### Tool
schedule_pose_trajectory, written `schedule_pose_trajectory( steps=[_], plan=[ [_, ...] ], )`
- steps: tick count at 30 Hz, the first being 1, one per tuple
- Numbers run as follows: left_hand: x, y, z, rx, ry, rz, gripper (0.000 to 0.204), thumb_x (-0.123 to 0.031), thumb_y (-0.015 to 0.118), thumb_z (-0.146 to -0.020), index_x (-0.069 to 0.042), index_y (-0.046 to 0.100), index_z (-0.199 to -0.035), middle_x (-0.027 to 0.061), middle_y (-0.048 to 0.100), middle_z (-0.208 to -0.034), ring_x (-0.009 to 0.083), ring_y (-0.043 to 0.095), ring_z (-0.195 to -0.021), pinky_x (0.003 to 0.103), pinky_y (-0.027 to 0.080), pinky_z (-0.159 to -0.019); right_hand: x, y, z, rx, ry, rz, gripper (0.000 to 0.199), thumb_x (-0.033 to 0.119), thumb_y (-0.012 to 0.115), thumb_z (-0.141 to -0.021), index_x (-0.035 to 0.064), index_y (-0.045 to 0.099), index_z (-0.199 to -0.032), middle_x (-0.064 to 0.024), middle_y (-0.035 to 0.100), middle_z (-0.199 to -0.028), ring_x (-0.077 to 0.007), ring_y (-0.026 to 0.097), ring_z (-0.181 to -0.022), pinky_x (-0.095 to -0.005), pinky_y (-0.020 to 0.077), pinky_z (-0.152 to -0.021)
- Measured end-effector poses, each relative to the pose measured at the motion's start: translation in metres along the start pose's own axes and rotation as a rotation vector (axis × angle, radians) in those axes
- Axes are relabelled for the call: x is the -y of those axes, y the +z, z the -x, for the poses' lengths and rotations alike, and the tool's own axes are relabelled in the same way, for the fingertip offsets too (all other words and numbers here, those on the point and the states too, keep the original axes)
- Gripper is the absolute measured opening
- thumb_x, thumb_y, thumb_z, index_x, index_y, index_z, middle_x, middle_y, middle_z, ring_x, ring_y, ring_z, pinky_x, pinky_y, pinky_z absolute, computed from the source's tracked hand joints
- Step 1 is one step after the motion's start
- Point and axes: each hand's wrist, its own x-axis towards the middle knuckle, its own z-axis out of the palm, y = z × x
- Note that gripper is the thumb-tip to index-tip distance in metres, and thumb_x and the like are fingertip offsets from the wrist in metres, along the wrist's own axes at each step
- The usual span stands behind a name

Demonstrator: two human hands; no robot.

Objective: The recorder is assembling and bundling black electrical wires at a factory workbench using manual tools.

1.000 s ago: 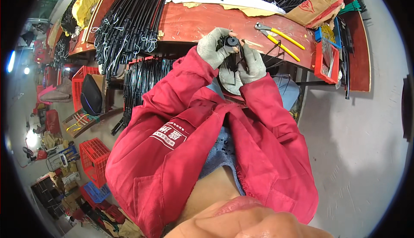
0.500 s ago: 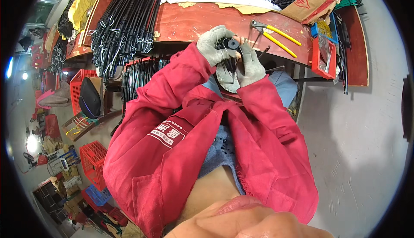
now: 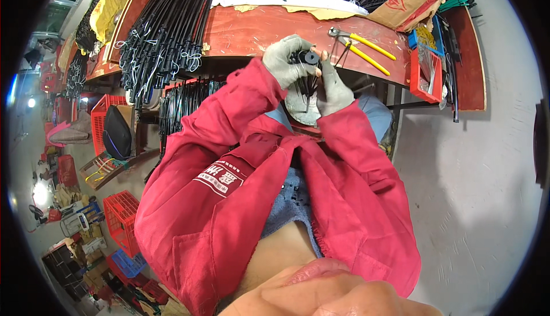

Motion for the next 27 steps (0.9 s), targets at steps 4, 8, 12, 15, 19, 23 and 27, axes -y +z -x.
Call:
schedule_pose_trajectory(
  steps=[4, 8, 12, 15, 19, 23, 27],
  plan=[
    [-0.008, 0.027, 0.011, -0.269, -0.002, -0.058, 0.035, -0.011, 0.075, -0.060, -0.002, 0.055, -0.087, 0.0040, 0.052, -0.074, 0.0142, 0.052, -0.067, 0.025, 0.044, -0.063, -0.007, 0.015, 0.029, -0.012, 0.101, 0.320, 0.056, -0.001, 0.052, -0.074, -0.0019, 0.030, -0.126, -0.0234, 0.045, -0.118, -0.0333, 0.060, -0.076, -0.0318, 0.0500, -0.053],
    [-0.023, 0.028, 0.019, -0.276, 0.064, -0.099, 0.033, -0.010, 0.073, -0.061, -0.003, 0.054, -0.087, 0.0081, 0.052, -0.079, 0.0220, 0.052, -0.073, 0.029, 0.043, -0.065, 0.011, -0.008, 0.019, 0.065, 0.166, 0.023, 0.041, 0.013, 0.045, -0.084, -0.0006, 0.037, -0.122, -0.0197, 0.049, -0.114, -0.0316, 0.056, -0.094, -0.0325, 0.0472, -0.074],
    [-0.019, 0.042, 0.030, -0.299, 0.093, -0.100, 0.037, -0.013, 0.071, -0.061, -0.004, 0.051, -0.091, 0.0106, 0.054, -0.086, 0.0264, 0.055, -0.080, 0.032, 0.044, -0.071, 0.006, -0.015, 0.011, 0.122, 0.251, -0.144, 0.035, 0.018, 0.048, -0.082, 0.0018, 0.048, -0.113, -0.0159, 0.058, -0.099, -0.0295, 0.059, -0.088, -0.0320, 0.0469, -0.074],
    [-0.027, 0.027, 0.046, 0.029, 0.064, 0.044, 0.052, -0.026, 0.068, -0.069, -0.003, 0.047, -0.112, 0.0128, 0.055, -0.104, 0.0228, 0.053, -0.098, 0.033, 0.041, -0.086, -0.012, -0.028, 0.026, 0.253, 0.381, -0.378, 0.039, 0.025, 0.055, -0.081, 0.0005, 0.049, -0.111, -0.0125, 0.058, -0.097, -0.0219, 0.059, -0.088, -0.0289, 0.0456, -0.075],
    [-0.023, 0.015, 0.046, 0.339, -0.065, 0.875, 0.067, -0.046, 0.054, -0.078, -0.001, 0.036, -0.124, 0.0119, 0.046, -0.116, 0.0181, 0.043, -0.110, 0.032, 0.033, -0.094, -0.023, -0.040, 0.028, 0.577, 0.585, -0.931, 0.047, 0.040, 0.056, -0.080, -0.0012, 0.053, -0.103, -0.0045, 0.056, -0.094, -0.0141, 0.051, -0.094, -0.0252, 0.0387, -0.081],
    [0.010, 0.019, 0.043, 0.223, -0.121, 0.976, 0.064, -0.034, 0.066, -0.071, -0.001, 0.039, -0.120, 0.0070, 0.047, -0.111, 0.0142, 0.047, -0.102, 0.028, 0.036, -0.092, -0.006, -0.030, 0.014, 0.222, 0.428, -0.569, 0.042, 0.037, 0.057, -0.080, -0.0007, 0.054, -0.098, -0.0062, 0.054, -0.098, -0.0154, 0.049, -0.093, -0.0260, 0.0389, -0.081],
    [0.021, 0.012, 0.031, 0.015, -0.142, 0.918, 0.067, -0.036, 0.067, -0.070, -0.006, 0.037, -0.122, 0.0019, 0.047, -0.099, 0.0101, 0.047, -0.094, 0.022, 0.039, -0.082, -0.003, -0.034, 0.019, 0.148, 0.742, -1.086, 0.047, 0.045, 0.053, -0.081, -0.0025, 0.056, -0.086, -0.0080, 0.057, -0.075, -0.0143, 0.054, -0.070, -0.0262, 0.0442, -0.066]
  ],
)
